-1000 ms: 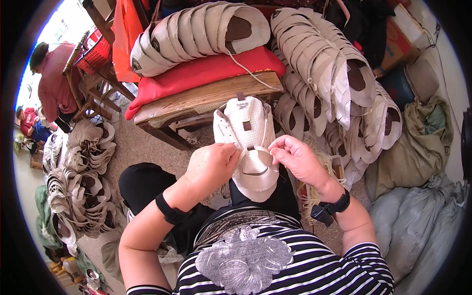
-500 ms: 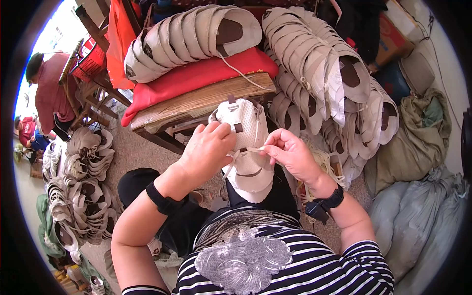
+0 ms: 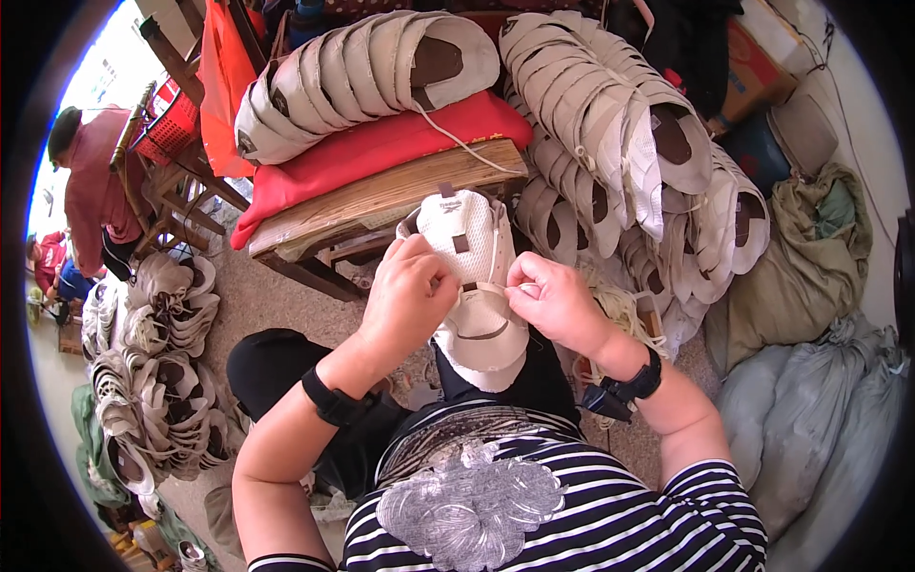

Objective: The recorder is threading laces through the eyelets of a white athletic shoe.

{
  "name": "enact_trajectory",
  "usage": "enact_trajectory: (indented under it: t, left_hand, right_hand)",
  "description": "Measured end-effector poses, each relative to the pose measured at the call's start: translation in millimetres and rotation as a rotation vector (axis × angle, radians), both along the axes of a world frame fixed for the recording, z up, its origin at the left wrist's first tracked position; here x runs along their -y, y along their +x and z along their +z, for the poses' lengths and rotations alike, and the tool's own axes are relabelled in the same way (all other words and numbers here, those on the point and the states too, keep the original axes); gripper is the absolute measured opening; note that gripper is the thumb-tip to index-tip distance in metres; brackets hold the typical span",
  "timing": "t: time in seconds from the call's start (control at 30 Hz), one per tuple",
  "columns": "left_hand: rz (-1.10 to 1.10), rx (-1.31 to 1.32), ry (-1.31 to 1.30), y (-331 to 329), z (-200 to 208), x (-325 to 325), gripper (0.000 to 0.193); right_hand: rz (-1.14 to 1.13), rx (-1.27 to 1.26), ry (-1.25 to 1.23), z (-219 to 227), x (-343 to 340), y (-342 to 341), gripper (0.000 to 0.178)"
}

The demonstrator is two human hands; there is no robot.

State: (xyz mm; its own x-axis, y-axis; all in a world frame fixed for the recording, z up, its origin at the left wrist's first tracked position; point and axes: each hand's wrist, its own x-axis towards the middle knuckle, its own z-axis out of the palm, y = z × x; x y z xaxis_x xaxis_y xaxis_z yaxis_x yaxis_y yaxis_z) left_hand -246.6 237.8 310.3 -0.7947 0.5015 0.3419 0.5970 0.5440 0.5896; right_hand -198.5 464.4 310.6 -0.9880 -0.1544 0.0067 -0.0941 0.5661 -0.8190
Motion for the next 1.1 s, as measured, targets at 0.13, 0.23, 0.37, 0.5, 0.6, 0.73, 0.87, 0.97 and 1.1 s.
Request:
enact_trajectory:
  t: [0.13, 0.23, 0.37, 0.5, 0.6, 0.73, 0.87, 0.97, 1.1]
  left_hand:
    - [0.135, 0.288, 0.259, 11.8, 15.0, -15.7, 0.013]
    - [0.043, 0.166, 0.434, 18.2, 13.6, -24.0, 0.011]
    - [0.112, 0.736, 0.472, 20.4, 32.1, -24.1, 0.016]
    - [0.029, 0.868, 0.585, 12.9, 26.1, -18.6, 0.02]
    - [-0.017, 0.953, 0.673, 12.0, 19.4, -19.1, 0.022]
    - [-0.019, 1.011, 0.621, 12.3, 26.2, -23.9, 0.024]
    - [-0.071, 1.117, 0.579, 4.1, 27.5, -16.4, 0.023]
    - [-0.08, 1.087, 0.623, 7.1, 20.9, -16.4, 0.026]
    - [-0.067, 1.097, 0.559, 8.8, 25.3, -16.6, 0.022]
  right_hand:
    - [0.056, 0.127, -0.043, -5.4, -8.5, -12.9, 0.014]
    - [0.092, 0.125, 0.093, 14.9, -1.6, -17.8, 0.015]
    - [0.131, 0.049, 0.177, 16.5, -1.7, -16.7, 0.015]
    - [0.117, 0.141, 0.082, 21.0, -1.8, -14.6, 0.014]
    - [0.096, 0.19, 0.04, 21.5, -1.6, -12.4, 0.013]
    - [0.092, 0.147, 0.079, 17.8, -2.5, -14.8, 0.013]
    - [0.069, 0.144, 0.118, 16.8, 1.3, -18.7, 0.014]
    - [0.049, -0.036, 0.161, 17.4, 9.1, -16.8, 0.014]
    - [0.162, -0.178, 0.318, 20.0, 8.7, -11.5, 0.021]
